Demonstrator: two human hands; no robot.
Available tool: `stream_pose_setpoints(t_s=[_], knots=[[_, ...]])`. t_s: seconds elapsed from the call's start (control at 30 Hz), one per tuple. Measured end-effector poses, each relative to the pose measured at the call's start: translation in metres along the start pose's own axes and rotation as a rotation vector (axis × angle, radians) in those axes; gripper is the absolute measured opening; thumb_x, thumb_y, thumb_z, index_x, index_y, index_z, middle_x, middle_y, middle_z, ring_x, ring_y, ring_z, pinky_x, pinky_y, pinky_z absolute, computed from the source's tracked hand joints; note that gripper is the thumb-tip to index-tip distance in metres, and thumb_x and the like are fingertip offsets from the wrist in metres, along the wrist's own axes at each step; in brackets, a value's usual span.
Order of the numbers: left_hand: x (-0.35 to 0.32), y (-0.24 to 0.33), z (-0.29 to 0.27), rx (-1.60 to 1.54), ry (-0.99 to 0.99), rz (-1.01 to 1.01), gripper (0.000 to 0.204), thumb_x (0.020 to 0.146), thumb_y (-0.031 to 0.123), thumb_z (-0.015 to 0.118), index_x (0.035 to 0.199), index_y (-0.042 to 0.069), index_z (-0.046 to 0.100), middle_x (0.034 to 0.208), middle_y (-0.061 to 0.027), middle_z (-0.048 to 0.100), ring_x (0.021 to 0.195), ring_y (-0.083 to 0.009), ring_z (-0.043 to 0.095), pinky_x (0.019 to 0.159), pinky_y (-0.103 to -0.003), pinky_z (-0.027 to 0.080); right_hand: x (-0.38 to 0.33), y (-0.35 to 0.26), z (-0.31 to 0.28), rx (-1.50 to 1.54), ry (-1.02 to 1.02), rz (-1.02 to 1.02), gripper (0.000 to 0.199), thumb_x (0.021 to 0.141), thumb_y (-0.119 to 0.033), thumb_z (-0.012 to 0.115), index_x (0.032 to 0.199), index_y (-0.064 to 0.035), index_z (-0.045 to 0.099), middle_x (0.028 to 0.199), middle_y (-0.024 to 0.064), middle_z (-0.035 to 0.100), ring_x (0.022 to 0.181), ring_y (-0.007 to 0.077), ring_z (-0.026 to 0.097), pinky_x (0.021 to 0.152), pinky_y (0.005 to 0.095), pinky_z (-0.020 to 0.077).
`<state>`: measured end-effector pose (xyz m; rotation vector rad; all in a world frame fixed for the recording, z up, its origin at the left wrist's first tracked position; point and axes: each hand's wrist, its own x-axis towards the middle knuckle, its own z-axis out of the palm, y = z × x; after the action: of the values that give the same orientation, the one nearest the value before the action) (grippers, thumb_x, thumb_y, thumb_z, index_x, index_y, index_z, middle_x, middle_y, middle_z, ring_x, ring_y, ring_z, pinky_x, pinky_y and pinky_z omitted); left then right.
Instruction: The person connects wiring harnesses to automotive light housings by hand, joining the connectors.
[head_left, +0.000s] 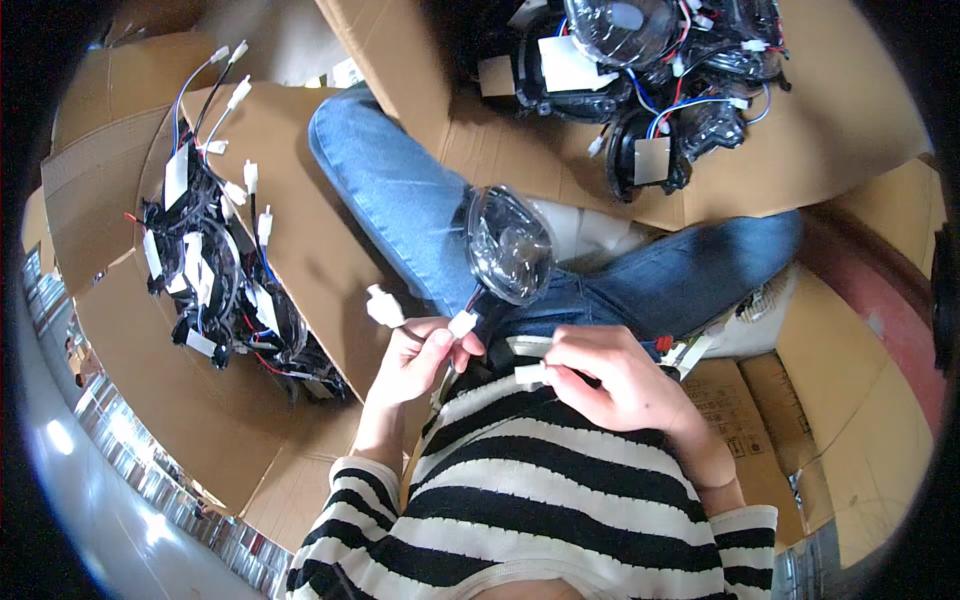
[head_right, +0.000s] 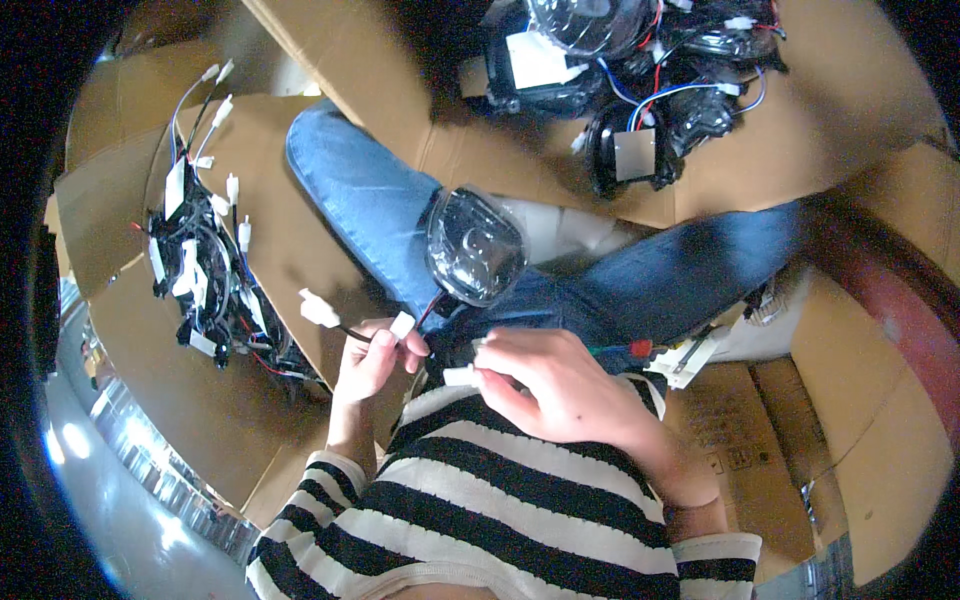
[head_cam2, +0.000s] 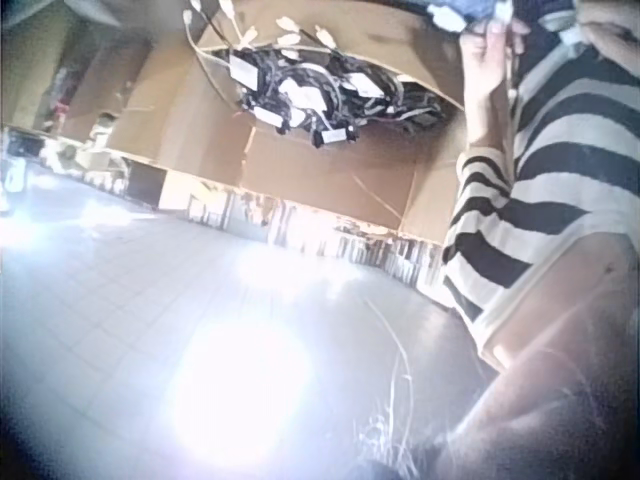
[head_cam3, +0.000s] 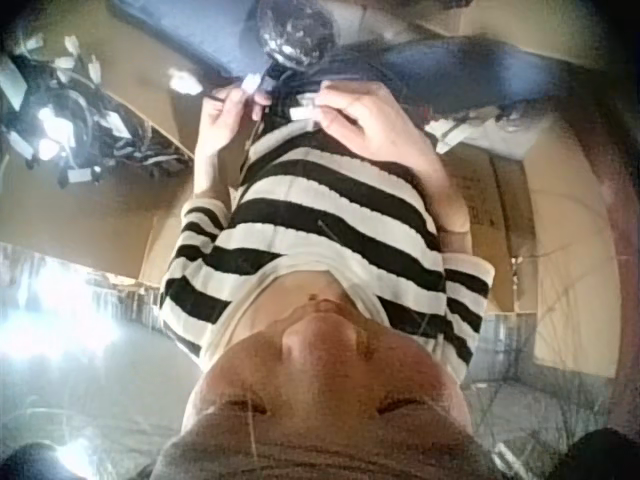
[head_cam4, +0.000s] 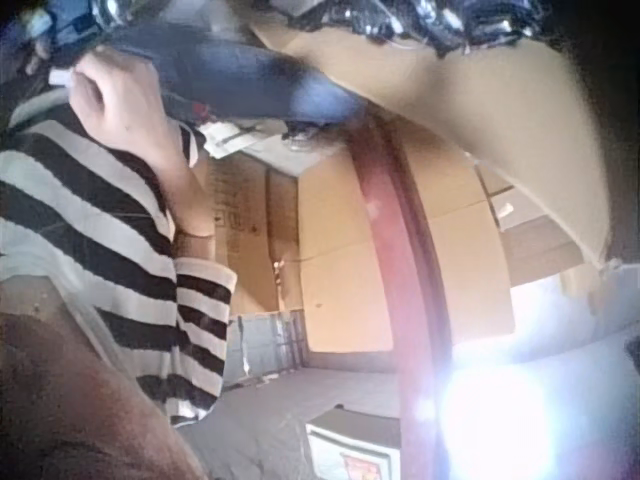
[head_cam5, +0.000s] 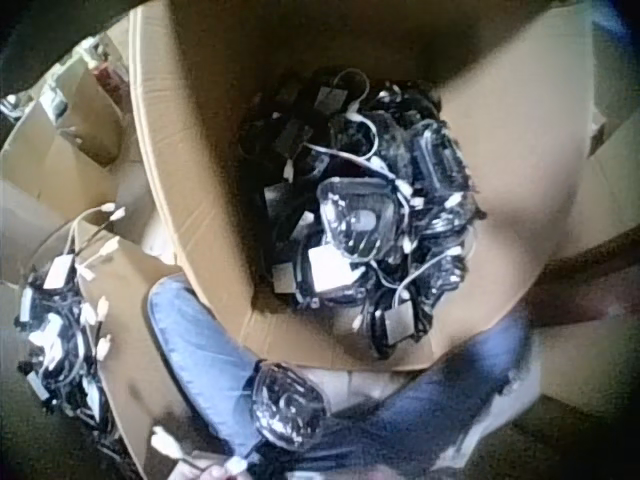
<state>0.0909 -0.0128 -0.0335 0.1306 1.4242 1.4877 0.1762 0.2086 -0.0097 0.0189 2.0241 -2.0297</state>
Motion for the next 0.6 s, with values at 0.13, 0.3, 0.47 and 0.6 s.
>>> stream_pose_setpoints(t_s=[0.13, 0.3, 0.47, 0.6], knots=[[0.011, 0.001, -0.014, 0.026, -0.242, 0.124, 0.039, 0.087, 0.029, 0.044, 0.070, -0.003, 0.059, 0.059, -0.0072, 0.053, 0.050, -0.0136, 0.046, 0.048, -0.026, 0.037, 0.017, 0.007, 0.009, 0.026, 0.003, -0.007, 0.004, 0.074, -0.003, 0.053, 0.075, -0.0011, 0.050, 0.066, 0.0114, 0.050, 0.058, 0.0287, 0.052, 0.050, 0.0354, 0.0400], [0.022, -0.011, -0.023, -0.040, -0.396, 0.253, 0.037, 0.085, 0.027, 0.047, 0.063, 0.000, 0.058, 0.051, -0.0052, 0.050, 0.048, -0.0156, 0.046, 0.045, -0.027, 0.034, 0.020, 0.016, 0.016, 0.049, -0.003, -0.005, 0.005, 0.075, 0.000, 0.053, 0.074, 0.0037, 0.050, 0.064, 0.0108, 0.047, 0.053, 0.0229, 0.048, 0.049, 0.0307, 0.0368], [0.032, -0.005, -0.022, -0.079, -0.463, 0.258, 0.037, 0.084, 0.026, 0.047, 0.061, -0.001, 0.057, 0.056, -0.0086, 0.054, 0.048, -0.0185, 0.046, 0.046, -0.030, 0.034, 0.023, 0.017, 0.018, -0.075, 0.025, -0.002, 0.008, 0.075, -0.006, 0.054, 0.071, 0.0001, 0.050, 0.063, 0.0104, 0.047, 0.055, 0.0261, 0.050, 0.049, 0.0342, 0.0388], [0.036, -0.002, -0.018, -0.056, -0.492, 0.194, 0.038, 0.084, 0.026, 0.048, 0.060, -0.002, 0.056, 0.055, -0.0093, 0.054, 0.049, -0.0209, 0.049, 0.047, -0.031, 0.036, 0.023, 0.011, 0.021, -0.162, 0.036, -0.032, 0.012, 0.075, -0.012, 0.053, 0.068, -0.0029, 0.048, 0.062, 0.0095, 0.047, 0.058, 0.0274, 0.052, 0.050, 0.0369, 0.0412]])
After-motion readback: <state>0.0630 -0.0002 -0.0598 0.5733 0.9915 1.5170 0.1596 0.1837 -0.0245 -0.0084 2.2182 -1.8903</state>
